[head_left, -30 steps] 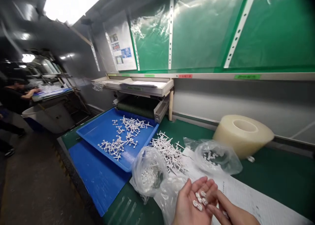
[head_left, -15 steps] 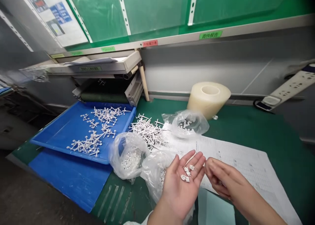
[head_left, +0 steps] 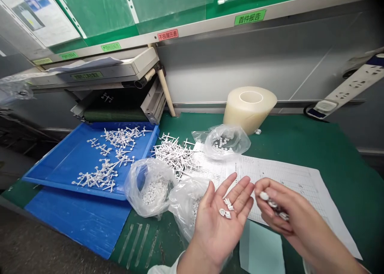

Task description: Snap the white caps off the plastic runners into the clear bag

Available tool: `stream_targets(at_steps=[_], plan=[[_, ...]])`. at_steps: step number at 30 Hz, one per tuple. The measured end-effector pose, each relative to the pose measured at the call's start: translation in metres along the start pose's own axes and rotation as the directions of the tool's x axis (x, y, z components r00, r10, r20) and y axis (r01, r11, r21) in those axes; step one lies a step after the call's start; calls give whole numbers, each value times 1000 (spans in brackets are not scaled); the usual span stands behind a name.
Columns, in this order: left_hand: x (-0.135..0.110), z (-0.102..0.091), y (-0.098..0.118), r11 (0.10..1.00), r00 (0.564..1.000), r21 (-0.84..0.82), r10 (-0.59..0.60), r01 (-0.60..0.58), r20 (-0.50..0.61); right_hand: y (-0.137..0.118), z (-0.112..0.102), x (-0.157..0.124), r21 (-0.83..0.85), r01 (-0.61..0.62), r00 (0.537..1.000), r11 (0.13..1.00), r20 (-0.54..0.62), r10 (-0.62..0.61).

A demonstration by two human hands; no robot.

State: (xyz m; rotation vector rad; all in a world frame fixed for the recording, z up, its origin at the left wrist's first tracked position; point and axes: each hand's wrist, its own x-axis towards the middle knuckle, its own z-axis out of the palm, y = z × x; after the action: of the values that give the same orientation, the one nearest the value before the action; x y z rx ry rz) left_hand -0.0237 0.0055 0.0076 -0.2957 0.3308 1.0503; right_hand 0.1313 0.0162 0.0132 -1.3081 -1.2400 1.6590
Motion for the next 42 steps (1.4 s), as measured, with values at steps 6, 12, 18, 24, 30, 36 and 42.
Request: stream_targets(at_steps=[6, 12, 18, 24, 30, 36, 42], plan=[[0, -3, -2, 999, 999, 40, -32, 31, 29, -5, -5, -1, -176, 96, 993, 980, 85, -82], [2, -5, -5, 994, 999, 104, -46, 45, 14, 2, 8, 3, -783, 426, 904, 453, 347, -252], [2, -6, -10, 985, 996, 167, -34, 47, -77, 3, 13, 6, -809, 460, 881, 366, 364, -304], [-2, -8, -15, 915, 981, 389, 161, -108, -107, -5, 14, -6, -670, 358, 926, 650, 166, -339], [-10, -6, -11, 788, 990, 605, 139, -114, 6, -4, 13, -18, -688, 450, 861, 568, 168, -479], [-13, 0, -6, 745, 994, 661, 113, -91, 9, -14, 14, -20, -545, 266, 957, 795, 55, -283], [-15, -4, -5, 714, 996, 697, 85, -72, 16, -20, 14, -16, -451, 138, 989, 882, 107, -100]])
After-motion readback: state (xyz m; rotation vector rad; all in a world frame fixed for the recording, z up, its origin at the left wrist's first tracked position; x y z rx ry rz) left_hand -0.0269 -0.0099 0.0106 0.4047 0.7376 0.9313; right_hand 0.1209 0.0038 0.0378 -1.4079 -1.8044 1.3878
